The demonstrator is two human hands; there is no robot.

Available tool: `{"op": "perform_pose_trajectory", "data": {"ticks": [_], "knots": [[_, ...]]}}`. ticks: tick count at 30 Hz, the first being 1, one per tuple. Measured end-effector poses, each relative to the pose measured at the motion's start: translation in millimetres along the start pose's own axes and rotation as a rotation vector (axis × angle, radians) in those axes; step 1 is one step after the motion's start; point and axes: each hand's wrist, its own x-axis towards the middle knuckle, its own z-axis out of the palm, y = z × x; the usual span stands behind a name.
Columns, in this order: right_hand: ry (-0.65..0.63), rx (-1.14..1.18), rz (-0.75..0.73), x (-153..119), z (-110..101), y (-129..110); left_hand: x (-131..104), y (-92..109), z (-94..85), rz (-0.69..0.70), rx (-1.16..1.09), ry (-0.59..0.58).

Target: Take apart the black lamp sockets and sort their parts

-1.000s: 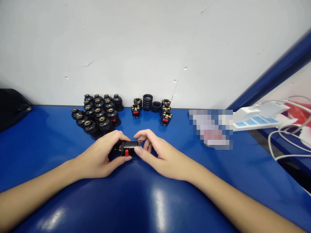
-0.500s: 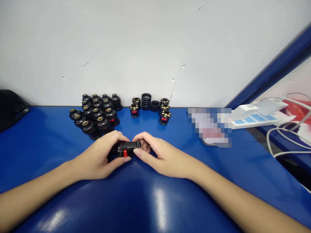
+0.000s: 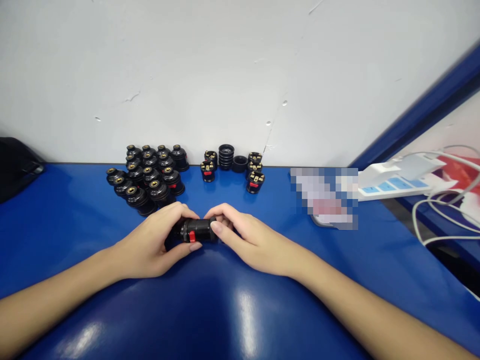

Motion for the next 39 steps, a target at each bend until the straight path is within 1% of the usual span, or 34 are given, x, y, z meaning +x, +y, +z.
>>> {"op": "perform_pose_trajectory", "data": {"ticks": [4,7,30,36,39], "knots": [[-0.021,0.022,-0.061,-1.6,-0.2,2.8,-0.4,-0.7,-0.4,-0.002,0.010,-0.008],[-0.013,0.021,-0.089,-4.3,0.0,5.0,0.0,-1.2,-1.0,-0.003,0.013,0.000],[0.002,0.006,-0.076,-4.0,0.0,5.4,0.7,-1.3,-1.1,-0.008,0.024,-0.009],[0.042,0.035,-0.041,-0.2,2.2,2.5,0.0,-0.7,-1.9,-0.015,0.007,-0.007],[0.081,0.036,-0.093,-1.5,5.5,5.7,-0.6,-0.8,-1.7,-0.018,0.020,-0.004]]}}
